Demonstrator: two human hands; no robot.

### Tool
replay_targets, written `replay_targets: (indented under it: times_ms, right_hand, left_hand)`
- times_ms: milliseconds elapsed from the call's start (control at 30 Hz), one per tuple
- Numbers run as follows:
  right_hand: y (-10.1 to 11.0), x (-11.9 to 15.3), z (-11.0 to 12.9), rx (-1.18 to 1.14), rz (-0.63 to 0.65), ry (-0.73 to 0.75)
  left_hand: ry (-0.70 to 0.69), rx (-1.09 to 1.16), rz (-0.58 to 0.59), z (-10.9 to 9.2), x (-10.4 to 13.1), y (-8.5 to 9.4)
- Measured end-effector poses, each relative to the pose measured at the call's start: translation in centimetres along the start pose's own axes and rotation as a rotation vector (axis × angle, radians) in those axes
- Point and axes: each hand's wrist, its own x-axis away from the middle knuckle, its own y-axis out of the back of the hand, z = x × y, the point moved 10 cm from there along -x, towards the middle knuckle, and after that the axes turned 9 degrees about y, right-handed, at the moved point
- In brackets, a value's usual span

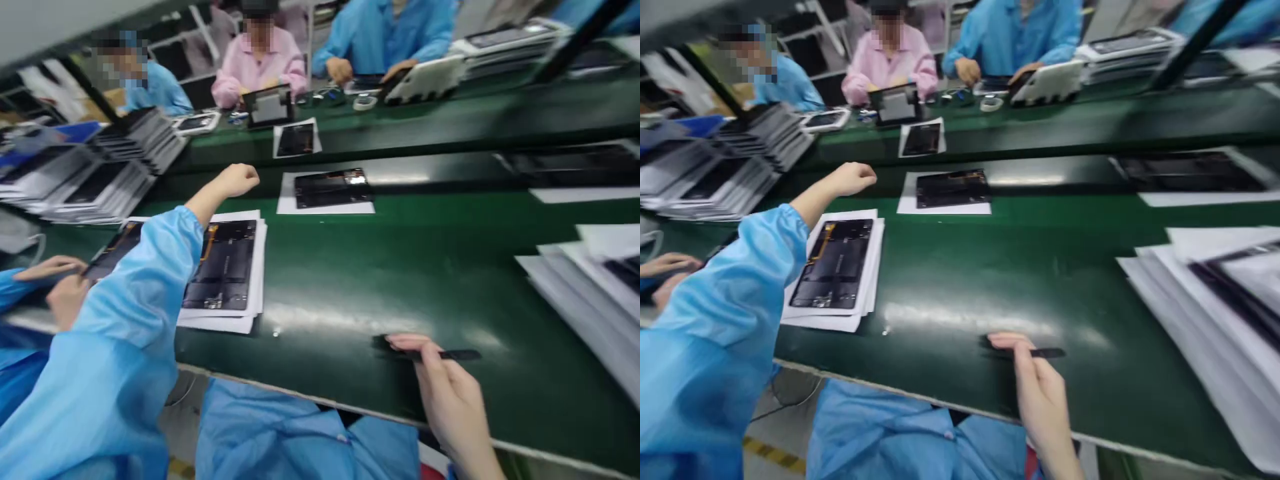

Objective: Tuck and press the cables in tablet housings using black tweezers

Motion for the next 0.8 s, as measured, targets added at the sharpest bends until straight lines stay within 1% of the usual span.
replay_targets:
  times_ms: [67, 133, 200, 267, 333, 433, 533, 633, 733, 800]
  right_hand:
    - [-0.1, -0.2, 0.7, 0.083, 0.004, 0.033]
    - [-0.6, -0.4, 1.5, 0.115, 0.025, 0.062]
    - [-0.8, -0.4, 2.3, 0.109, 0.027, 0.091]
    - [-0.7, -0.3, 2.8, 0.084, 0.018, 0.11]
    - [-0.4, -0.3, 2.9, 0.058, 0.006, 0.114]
    - [-0.1, -0.5, 2.6, 0.021, -0.011, 0.096]
    - [0.0, -0.8, 2.4, 0.004, -0.011, 0.082]
    - [0.0, -0.8, 2.2, 0.015, -0.004, 0.069]
    - [0.2, -0.5, 1.4, 0.015, -0.009, 0.023]
    - [0.4, -0.2, 0.6, 0.004, -0.017, -0.022]
  left_hand:
    - [-0.079, -0.021, 0.014, -4.6, -3.1, -2.2]
    - [-0.115, -0.049, 0.023, -8.3, -5.9, -4.4]
    - [-0.104, -0.088, 0.016, -10.7, -8.3, -5.8]
    - [-0.08, -0.13, 0.013, -11.9, -10.2, -6.7]
    - [-0.077, -0.166, 0.037, -12.4, -11.7, -7.2]
    - [-0.083, -0.217, 0.108, -12.3, -13.2, -8.0]
    - [-0.054, -0.262, 0.166, -11.7, -14.1, -8.6]
    - [-0.027, -0.287, 0.212, -10.9, -14.2, -8.9]
    - [-0.03, -0.295, 0.221, -10.4, -13.9, -8.3]
    - [-0.046, -0.297, 0.203, -10.5, -13.4, -7.0]
